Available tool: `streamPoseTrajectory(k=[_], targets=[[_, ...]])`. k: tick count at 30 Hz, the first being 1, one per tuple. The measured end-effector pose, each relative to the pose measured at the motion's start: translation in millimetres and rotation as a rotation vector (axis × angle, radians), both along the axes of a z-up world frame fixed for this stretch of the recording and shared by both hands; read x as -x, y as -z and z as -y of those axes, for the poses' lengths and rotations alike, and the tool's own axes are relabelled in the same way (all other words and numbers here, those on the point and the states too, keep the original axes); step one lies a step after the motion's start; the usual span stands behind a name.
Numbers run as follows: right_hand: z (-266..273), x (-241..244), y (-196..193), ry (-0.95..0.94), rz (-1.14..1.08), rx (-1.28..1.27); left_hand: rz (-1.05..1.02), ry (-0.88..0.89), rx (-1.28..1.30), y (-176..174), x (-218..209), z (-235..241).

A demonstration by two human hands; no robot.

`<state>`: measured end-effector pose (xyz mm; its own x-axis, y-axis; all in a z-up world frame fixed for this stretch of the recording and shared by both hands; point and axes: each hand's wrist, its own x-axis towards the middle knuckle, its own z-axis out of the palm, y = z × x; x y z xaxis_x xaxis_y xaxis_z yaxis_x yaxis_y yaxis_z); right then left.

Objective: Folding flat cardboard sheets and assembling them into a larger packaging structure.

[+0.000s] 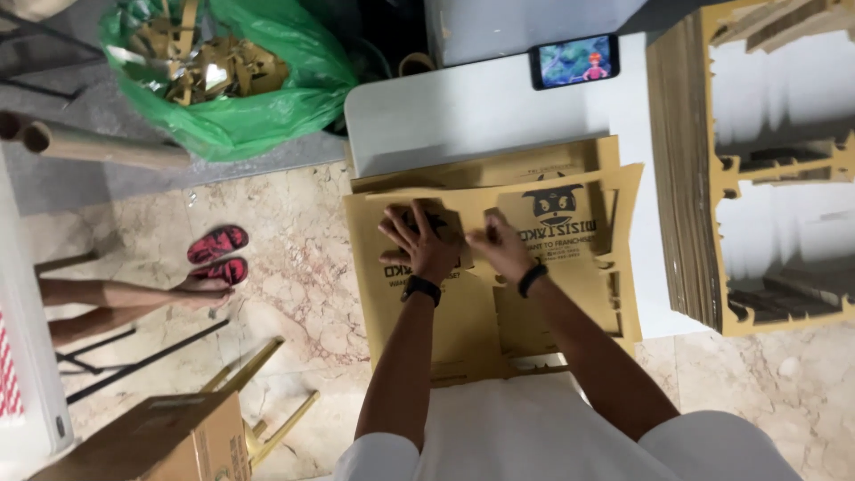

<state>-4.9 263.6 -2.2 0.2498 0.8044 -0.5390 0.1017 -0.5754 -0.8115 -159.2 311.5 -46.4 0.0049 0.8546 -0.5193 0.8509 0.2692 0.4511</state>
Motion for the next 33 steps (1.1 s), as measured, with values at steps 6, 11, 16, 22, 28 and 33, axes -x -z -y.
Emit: streamPoseTrajectory(k=[6,11,16,22,28,33], targets=[[-17,-22,20,0.012,-0.291,0.257,-0.042,0.471,0.027,-30,17,40],[7,-9,71,0.096,-0.285,0.099,-0.245,0.627,0.054,3,12,59],[22,8,87,0.033,-0.357,-0.060,-0.248,0.604,0.151,5,9,51],[31,-25,117,0.313,-0.705,0.235,-0.283,0.605,0.123,7,-2,52],[35,-61,1,0.259,-0.716,0.457,-0.318,0.655,0.173,-10,-14,40],[38,-38,4,0.207,-0.664,0.338,-0.298,0.647,0.180,-14,-13,46]])
